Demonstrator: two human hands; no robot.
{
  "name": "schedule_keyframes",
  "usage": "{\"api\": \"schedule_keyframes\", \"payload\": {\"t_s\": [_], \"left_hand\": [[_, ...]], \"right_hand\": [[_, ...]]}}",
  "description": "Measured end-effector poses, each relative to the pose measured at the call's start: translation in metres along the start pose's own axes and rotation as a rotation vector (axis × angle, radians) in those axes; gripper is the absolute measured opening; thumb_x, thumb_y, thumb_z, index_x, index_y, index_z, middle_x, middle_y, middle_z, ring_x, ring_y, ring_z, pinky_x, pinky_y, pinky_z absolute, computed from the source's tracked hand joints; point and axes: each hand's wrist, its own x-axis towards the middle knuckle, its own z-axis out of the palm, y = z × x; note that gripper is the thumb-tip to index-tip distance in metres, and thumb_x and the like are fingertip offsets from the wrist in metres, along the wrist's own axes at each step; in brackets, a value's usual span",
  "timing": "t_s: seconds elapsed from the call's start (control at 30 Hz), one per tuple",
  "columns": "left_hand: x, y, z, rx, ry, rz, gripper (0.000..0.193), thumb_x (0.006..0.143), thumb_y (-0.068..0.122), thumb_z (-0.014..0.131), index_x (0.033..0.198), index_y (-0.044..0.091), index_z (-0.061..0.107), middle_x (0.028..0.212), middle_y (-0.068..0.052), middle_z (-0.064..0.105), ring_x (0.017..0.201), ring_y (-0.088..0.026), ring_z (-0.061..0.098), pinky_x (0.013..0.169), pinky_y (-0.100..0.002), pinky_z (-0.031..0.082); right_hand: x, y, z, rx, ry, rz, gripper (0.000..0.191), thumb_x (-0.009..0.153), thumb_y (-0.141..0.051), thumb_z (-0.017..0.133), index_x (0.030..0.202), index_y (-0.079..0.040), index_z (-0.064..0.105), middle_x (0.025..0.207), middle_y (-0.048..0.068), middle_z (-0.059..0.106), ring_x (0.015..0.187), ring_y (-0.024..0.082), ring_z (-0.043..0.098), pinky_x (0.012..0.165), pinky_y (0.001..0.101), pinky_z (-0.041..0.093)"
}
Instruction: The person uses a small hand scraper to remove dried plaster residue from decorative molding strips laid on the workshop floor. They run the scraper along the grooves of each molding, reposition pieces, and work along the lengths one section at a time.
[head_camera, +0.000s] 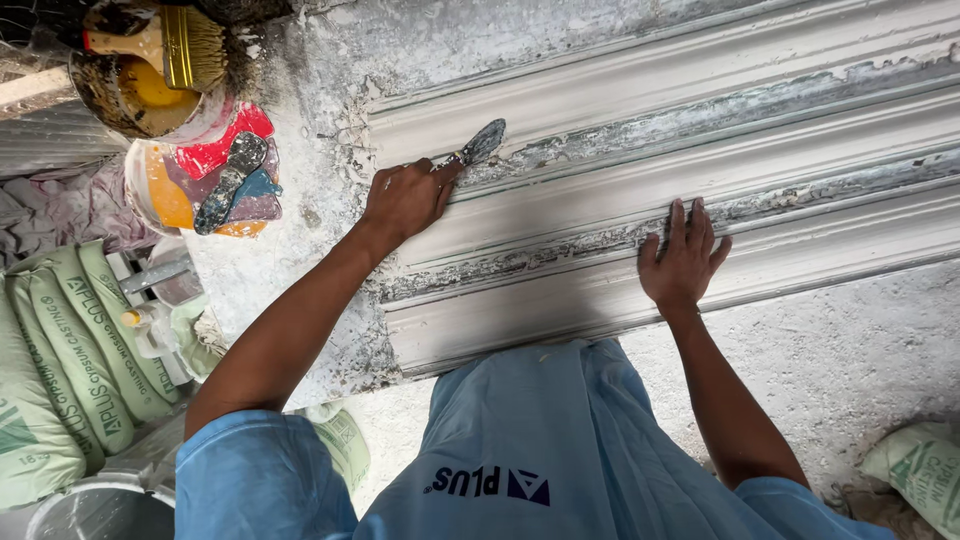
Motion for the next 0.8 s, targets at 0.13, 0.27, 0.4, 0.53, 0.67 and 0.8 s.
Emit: {"api": "schedule_keyframes", "payload": {"t_s": [0.13, 0.27, 0.4, 0.53, 0.67, 0.8], "left_hand": [[0.001, -0.001, -0.001, 0.043, 0.015, 0.031, 0.035, 0.103, 0.029, 0.057, 0.137, 0.025, 0.065, 0.097, -0.015, 0.07, 0.091, -0.033, 0.071, 0.092, -0.054, 0.051], [0.005, -0.004, 0.001, 0.06, 0.03, 0.049, 0.036, 0.101, 0.029, 0.058, 0.136, 0.025, 0.066, 0.098, -0.016, 0.07, 0.091, -0.034, 0.071, 0.085, -0.055, 0.053], [0.01, -0.003, 0.011, 0.045, 0.012, 0.017, 0.036, 0.101, 0.027, 0.058, 0.136, 0.026, 0.065, 0.098, -0.016, 0.07, 0.091, -0.034, 0.071, 0.085, -0.053, 0.055], [0.014, -0.003, 0.017, 0.025, 0.077, 0.045, 0.037, 0.1, 0.022, 0.058, 0.136, 0.024, 0.065, 0.098, -0.017, 0.07, 0.088, -0.034, 0.072, 0.087, -0.054, 0.053], [0.01, -0.006, 0.01, 0.029, 0.042, 0.068, 0.038, 0.1, 0.025, 0.057, 0.137, 0.027, 0.065, 0.099, -0.017, 0.07, 0.091, -0.035, 0.071, 0.089, -0.054, 0.052], [0.001, -0.015, 0.002, 0.056, 0.042, 0.073, 0.036, 0.103, 0.029, 0.055, 0.137, 0.027, 0.065, 0.101, -0.017, 0.07, 0.091, -0.034, 0.071, 0.089, -0.054, 0.052]], "right_hand": [[0.002, -0.002, -0.002, -0.013, -0.009, 0.015, 0.069, 0.101, -0.04, 0.047, 0.164, -0.013, 0.037, 0.169, 0.022, 0.031, 0.153, 0.041, 0.03, 0.121, 0.0704, 0.003], [0.002, -0.001, -0.001, -0.007, -0.015, 0.017, 0.07, 0.101, -0.041, 0.045, 0.165, -0.013, 0.037, 0.169, 0.021, 0.03, 0.154, 0.041, 0.029, 0.121, 0.0699, 0.003], [0.0, 0.001, 0.001, -0.018, -0.002, 0.029, 0.068, 0.102, -0.04, 0.046, 0.164, -0.013, 0.038, 0.17, 0.019, 0.031, 0.155, 0.039, 0.031, 0.124, 0.0691, 0.004], [-0.001, -0.001, 0.0, -0.006, -0.01, 0.009, 0.069, 0.101, -0.039, 0.047, 0.163, -0.01, 0.039, 0.17, 0.021, 0.03, 0.154, 0.04, 0.029, 0.121, 0.07, 0.004], [0.001, -0.007, -0.003, 0.005, -0.011, 0.009, 0.07, 0.1, -0.041, 0.047, 0.163, -0.01, 0.038, 0.17, 0.021, 0.029, 0.154, 0.04, 0.028, 0.121, 0.0695, 0.004], [0.003, -0.008, -0.005, 0.003, -0.007, 0.023, 0.07, 0.099, -0.041, 0.047, 0.163, -0.013, 0.039, 0.169, 0.02, 0.03, 0.154, 0.039, 0.028, 0.121, 0.0688, 0.003]]}}
